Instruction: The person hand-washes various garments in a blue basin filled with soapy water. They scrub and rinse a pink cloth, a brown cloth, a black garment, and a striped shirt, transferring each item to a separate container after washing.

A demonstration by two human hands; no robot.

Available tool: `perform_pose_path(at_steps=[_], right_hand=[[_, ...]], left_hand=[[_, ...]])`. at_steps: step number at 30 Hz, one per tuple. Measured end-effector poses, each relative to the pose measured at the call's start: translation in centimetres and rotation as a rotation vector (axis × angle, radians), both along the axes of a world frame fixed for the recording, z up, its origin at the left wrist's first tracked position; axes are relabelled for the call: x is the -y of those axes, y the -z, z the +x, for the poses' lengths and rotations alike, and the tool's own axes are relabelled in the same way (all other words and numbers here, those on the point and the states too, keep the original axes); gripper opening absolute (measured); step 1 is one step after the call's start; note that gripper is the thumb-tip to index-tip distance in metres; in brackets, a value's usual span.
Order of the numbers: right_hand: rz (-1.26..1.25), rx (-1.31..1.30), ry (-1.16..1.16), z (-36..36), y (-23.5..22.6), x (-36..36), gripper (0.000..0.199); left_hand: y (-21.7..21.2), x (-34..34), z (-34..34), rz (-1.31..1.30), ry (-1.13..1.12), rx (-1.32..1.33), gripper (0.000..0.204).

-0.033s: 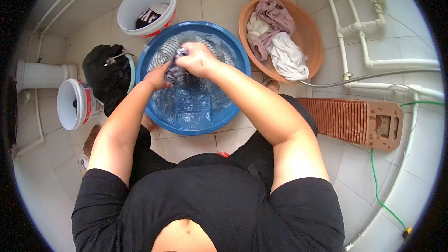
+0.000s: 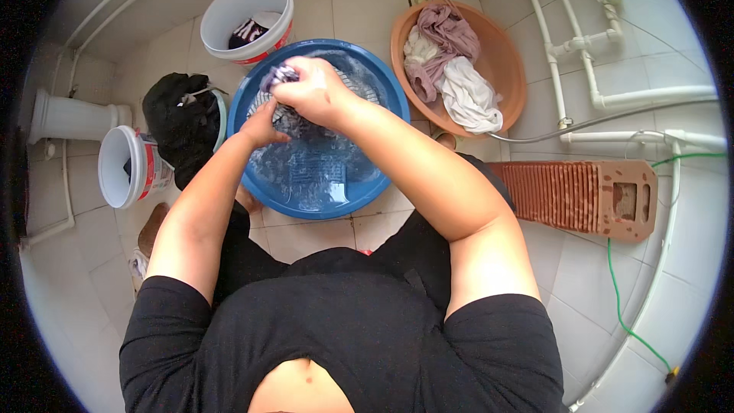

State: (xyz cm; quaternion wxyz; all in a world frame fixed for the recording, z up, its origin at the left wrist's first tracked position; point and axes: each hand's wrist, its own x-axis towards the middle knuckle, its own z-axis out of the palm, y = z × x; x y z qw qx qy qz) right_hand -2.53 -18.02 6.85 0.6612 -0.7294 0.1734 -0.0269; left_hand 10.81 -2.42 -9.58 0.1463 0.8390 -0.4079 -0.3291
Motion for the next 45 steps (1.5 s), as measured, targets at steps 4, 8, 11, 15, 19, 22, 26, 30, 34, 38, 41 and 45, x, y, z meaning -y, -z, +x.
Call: perform_pose_path(at_steps=[4,8,11,15,19,22,26,30,34,38,41,45], right_hand=[[0.509,0.424,0.024,-1.3,-9.1,-3.1,0.017],[0.478,0.544,0.144,-3.9,-11.4,-1.2,0.029],[0.301,0.465,0.295,-5.9,-9.3,1.8,0.031],[0.183,-0.002,0.218,-8.1,1.6,5.7,0.036],[0.688,-0.646,0.575,-6.9,4.4,0.1,0.062],[1.149,-0.464,0.225,-6.7,5.5,0.5,0.071],[1.326,-0.162,0.234,-7.4,1.3,-1.2,0.062],[1.33,0.12,0.4,-6.1,1.2,-1.6,0.048],[1.406,0.18,0.313,-5.2,-1.0,-2.8,0.041],[1.498,0.092,0.107,-5.1,-1.6,-4.9,0.038],[1.571,0.018,-0.041,-4.7,-0.3,-4.8,0.036],[1.166,-0.262,0.089,-5.1,-0.4,-4.7,0.064]], left_hand=[[-3.7,-0.6,-1.7,-0.322,-0.231,0.054,0.099],[-11.2,0.2,-3.5,-0.426,-0.429,-0.523,0.043],[-14.9,-0.7,-4.1,-0.448,-0.705,-0.775,0.036],[-18.5,-1.1,-6.6,-0.841,-0.682,-1.105,0.032],[-17.1,-1.2,-8.1,-1.015,-0.294,-1.223,0.033],[-18.1,-1.2,-10.3,-0.962,-0.18,-1.382,0.042],[-16.5,-1.1,-10.5,-0.972,-0.077,-1.796,0.045],[-16.9,-1.0,-8.4,-1.217,-0.021,-2.016,0.055],[-15.3,-0.4,-8.1,-0.981,-0.69,-1.112,0.065],[-16.6,-1.3,-9.4,-0.924,-0.741,-1.575,0.08],[-16.4,-1.4,-8.4,-1.057,-0.643,-1.491,0.062],[-16.4,-1.2,-7.2,-1.238,-0.697,-1.296,0.042]])
